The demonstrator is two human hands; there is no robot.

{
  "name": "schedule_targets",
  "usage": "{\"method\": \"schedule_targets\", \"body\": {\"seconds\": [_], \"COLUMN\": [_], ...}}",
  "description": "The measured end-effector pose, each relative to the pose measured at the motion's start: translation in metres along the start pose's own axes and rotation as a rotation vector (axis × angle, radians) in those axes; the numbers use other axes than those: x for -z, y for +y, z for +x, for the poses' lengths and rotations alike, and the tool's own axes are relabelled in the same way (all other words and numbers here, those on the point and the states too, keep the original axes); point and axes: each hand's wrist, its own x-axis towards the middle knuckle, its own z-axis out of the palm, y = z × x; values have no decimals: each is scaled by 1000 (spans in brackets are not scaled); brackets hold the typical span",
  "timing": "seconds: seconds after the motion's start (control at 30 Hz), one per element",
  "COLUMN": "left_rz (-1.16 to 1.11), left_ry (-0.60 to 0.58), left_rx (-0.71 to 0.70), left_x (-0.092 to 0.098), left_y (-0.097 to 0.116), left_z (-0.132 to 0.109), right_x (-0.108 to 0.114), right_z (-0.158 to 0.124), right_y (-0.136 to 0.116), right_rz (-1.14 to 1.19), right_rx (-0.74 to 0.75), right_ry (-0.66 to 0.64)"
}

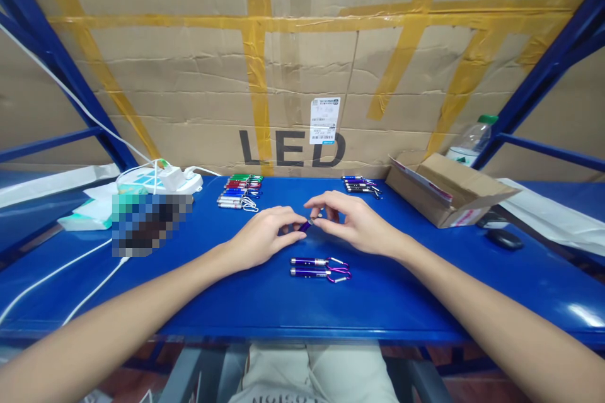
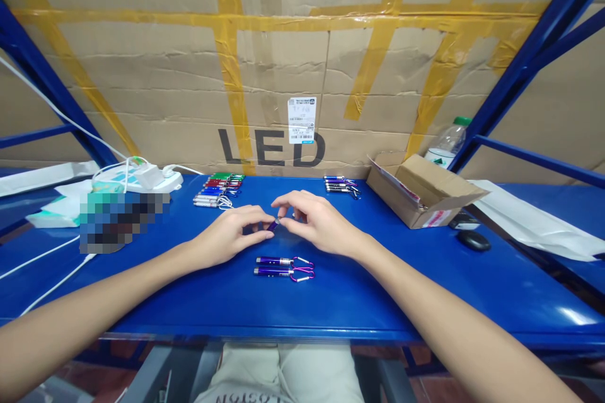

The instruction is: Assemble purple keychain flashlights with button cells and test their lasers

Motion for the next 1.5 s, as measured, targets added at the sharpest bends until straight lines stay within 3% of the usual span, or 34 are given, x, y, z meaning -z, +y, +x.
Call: {"method": "schedule_targets", "body": {"seconds": [0.87,1.03,1.2,1.33,1.5], "left_rz": [-117,-142,-152,-141,-54], "left_ry": [48,60,54,44,61], "left_rx": [7,-15,-61,-55,-54], "left_x": [2,4,6,7,5], "left_y": [6,7,10,9,7], "left_z": [1,1,1,1,0], "right_x": [3,5,3,2,1], "right_z": [1,2,-1,-3,-3], "right_y": [-7,5,25,28,27], "right_rz": [38,-72,-344,-417,-459], "right_rx": [-4,-24,-26,-31,-75], "right_ry": [27,67,-98,-221,-267]}}
